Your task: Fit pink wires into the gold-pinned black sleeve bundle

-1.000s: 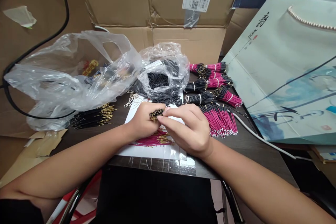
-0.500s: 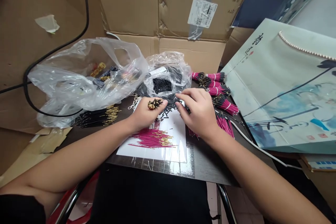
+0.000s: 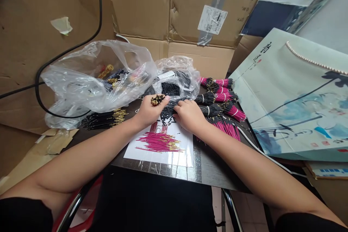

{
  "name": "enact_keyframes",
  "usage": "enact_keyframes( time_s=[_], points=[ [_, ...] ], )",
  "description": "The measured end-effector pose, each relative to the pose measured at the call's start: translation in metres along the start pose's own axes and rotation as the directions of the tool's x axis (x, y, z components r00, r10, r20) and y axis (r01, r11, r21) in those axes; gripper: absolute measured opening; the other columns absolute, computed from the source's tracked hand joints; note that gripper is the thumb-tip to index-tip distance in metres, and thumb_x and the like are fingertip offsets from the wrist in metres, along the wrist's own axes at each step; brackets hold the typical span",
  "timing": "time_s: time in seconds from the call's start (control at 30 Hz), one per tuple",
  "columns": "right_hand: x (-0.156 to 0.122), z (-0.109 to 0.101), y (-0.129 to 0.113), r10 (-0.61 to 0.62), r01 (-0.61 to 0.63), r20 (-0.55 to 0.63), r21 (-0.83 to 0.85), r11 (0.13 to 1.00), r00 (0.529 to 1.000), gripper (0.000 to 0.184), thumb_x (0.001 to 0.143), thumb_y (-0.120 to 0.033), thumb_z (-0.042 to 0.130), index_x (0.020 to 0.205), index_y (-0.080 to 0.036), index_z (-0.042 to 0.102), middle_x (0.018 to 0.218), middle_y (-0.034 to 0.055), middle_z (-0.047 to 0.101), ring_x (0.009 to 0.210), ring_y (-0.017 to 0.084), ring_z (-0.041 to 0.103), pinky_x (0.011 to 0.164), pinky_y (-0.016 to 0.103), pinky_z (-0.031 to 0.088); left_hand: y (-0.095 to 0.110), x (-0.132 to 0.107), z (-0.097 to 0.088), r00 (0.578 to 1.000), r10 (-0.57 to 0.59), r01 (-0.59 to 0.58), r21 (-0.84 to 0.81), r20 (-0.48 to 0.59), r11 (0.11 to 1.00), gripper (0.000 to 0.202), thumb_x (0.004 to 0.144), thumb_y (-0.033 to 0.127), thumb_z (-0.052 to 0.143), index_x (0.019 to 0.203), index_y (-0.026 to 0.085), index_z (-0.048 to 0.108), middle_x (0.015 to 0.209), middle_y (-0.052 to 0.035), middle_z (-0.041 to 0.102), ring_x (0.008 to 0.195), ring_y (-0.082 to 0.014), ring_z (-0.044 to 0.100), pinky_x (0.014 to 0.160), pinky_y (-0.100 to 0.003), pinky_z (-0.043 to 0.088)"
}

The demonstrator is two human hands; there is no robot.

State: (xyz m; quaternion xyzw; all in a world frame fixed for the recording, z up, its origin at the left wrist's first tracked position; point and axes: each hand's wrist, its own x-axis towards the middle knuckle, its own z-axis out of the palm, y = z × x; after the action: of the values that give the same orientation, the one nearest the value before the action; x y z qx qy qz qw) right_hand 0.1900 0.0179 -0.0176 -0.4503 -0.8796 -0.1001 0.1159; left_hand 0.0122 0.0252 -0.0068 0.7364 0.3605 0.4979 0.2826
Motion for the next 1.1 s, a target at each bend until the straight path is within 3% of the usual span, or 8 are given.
enact_keyframes(
  time_s=[0.13, 0.37, 0.67, 0.93, 1.1],
  points=[
    [0.002, 0.007, -0.001, -0.015, 0.015, 0.004, -0.004, 1.0, 1.0, 0.014, 0.087, -0.025, 0.053, 0.08, -0.016, 0.061, 0.08, 0.0058, 0.059, 0.073, 0.017, 0.045, 0.065, 0.032, 0.027, 0.0, -0.002, 0.001, 0.999, 0.038, -0.038, -0.01, 0.025, 0.999, 0.04, 0.088, 0.035, 0.053, 0.055, 0.018, 0.037, 0.053, 0.0046, 0.035, 0.052, -0.0081, 0.031, 0.05, -0.025, 0.03],
    [-0.004, 0.008, 0.0, -0.055, 0.054, -0.034, -0.013, 0.998, 0.998, 0.013, 0.086, -0.015, 0.045, 0.083, -0.014, 0.058, 0.082, 0.0082, 0.058, 0.074, 0.018, 0.042, 0.067, 0.032, 0.029, -0.005, -0.004, 0.001, 0.972, 0.187, -0.207, 0.146, 0.139, 0.967, 0.033, 0.085, 0.025, 0.053, 0.055, 0.017, 0.043, 0.052, 0.0046, 0.041, 0.052, -0.0081, 0.034, 0.053, -0.025, 0.029],
    [-0.03, -0.01, 0.0, 0.034, -0.024, -0.264, 0.041, 0.999, 0.964, 0.016, 0.092, -0.014, 0.039, 0.092, -0.015, 0.055, 0.08, 0.0061, 0.056, 0.078, 0.019, 0.046, 0.069, 0.031, 0.037, 0.001, -0.008, 0.003, 0.947, 0.104, -0.167, 0.189, 0.305, 0.968, 0.038, 0.088, 0.037, 0.051, 0.057, 0.016, 0.047, 0.051, 0.0051, 0.041, 0.05, -0.008, 0.031, 0.051, -0.024, 0.025],
    [-0.046, -0.005, -0.005, -0.036, 0.097, -0.342, 0.165, 0.981, 0.939, 0.011, 0.09, -0.012, 0.047, 0.092, -0.016, 0.057, 0.083, 0.0061, 0.062, 0.078, 0.018, 0.051, 0.073, 0.031, 0.044, 0.005, -0.014, 0.008, 0.886, 0.048, -0.16, 0.207, 0.461, 0.965, 0.015, 0.085, 0.024, 0.052, 0.076, 0.017, 0.062, 0.065, -0.0003, 0.062, 0.057, -0.0112, 0.05, 0.057, -0.023, 0.035],
    [-0.048, -0.002, 0.0, -0.006, 0.13, -0.386, 0.294, 0.947, 0.922, 0.011, 0.089, -0.012, 0.051, 0.095, -0.018, 0.058, 0.086, 0.0043, 0.066, 0.079, 0.015, 0.057, 0.075, 0.031, 0.048, 0.003, -0.012, 0.009, 0.872, -0.008, -0.126, 0.242, 0.489, 0.962, 0.013, 0.084, 0.021, 0.052, 0.084, 0.017, 0.064, 0.069, -0.0005, 0.064, 0.06, -0.0118, 0.053, 0.058, -0.022, 0.037]
  ],
)
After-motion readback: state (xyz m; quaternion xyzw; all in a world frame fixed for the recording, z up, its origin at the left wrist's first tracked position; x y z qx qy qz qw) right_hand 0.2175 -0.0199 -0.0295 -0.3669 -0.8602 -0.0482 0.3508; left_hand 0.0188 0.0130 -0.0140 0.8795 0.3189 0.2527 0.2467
